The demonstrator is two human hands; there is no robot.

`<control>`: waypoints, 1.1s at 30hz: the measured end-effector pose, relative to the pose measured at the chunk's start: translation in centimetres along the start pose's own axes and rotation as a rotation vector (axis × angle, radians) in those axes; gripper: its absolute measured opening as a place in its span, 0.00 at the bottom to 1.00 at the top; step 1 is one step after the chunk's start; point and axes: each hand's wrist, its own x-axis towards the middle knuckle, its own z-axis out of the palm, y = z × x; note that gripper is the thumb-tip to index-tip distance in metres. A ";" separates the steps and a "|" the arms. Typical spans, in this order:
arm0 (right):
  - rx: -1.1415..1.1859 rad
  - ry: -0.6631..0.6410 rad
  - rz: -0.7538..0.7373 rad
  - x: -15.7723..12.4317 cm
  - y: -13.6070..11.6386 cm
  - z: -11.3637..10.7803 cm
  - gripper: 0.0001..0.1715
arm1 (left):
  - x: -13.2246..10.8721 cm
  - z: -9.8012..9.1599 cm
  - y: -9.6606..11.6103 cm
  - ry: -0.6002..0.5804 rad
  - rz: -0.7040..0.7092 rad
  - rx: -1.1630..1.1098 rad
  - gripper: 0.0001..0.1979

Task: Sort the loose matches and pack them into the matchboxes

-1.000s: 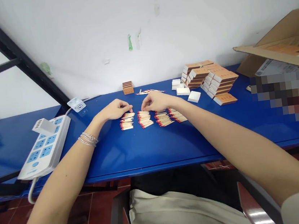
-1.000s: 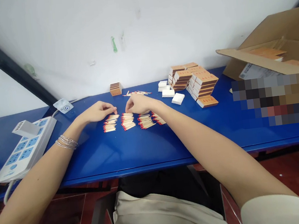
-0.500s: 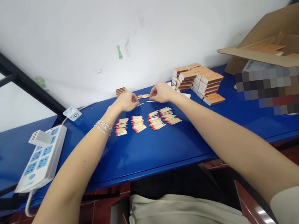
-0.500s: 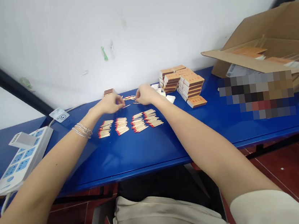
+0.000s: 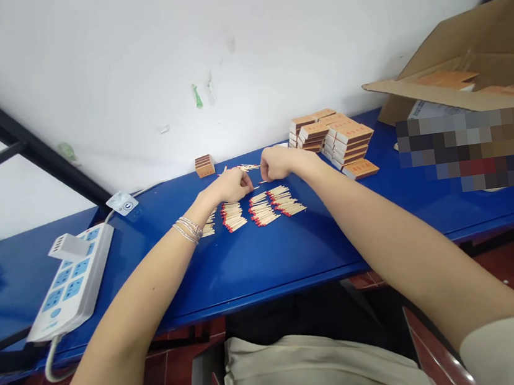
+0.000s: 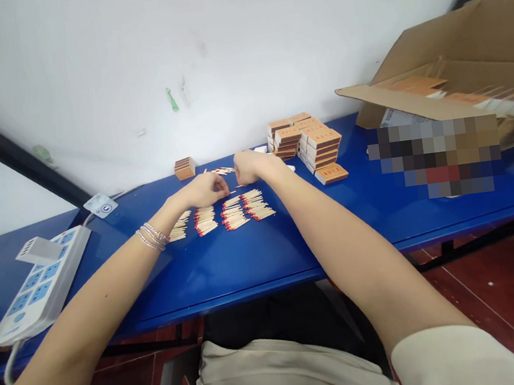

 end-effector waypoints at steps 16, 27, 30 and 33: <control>0.100 0.271 -0.035 1.4 -0.2 1.8 0.13 | 1.5 -2.0 -3.2 0.202 -0.207 0.148 0.12; 0.095 0.355 0.056 3.4 -1.6 3.7 0.13 | 3.6 -1.0 -4.3 0.159 -0.189 0.270 0.13; 0.029 0.335 0.078 3.5 -1.7 3.8 0.16 | 3.9 -0.8 -4.7 0.136 -0.166 0.280 0.12; -0.015 0.313 0.084 3.4 -1.6 3.7 0.17 | 3.9 -0.8 -4.9 0.127 -0.159 0.291 0.11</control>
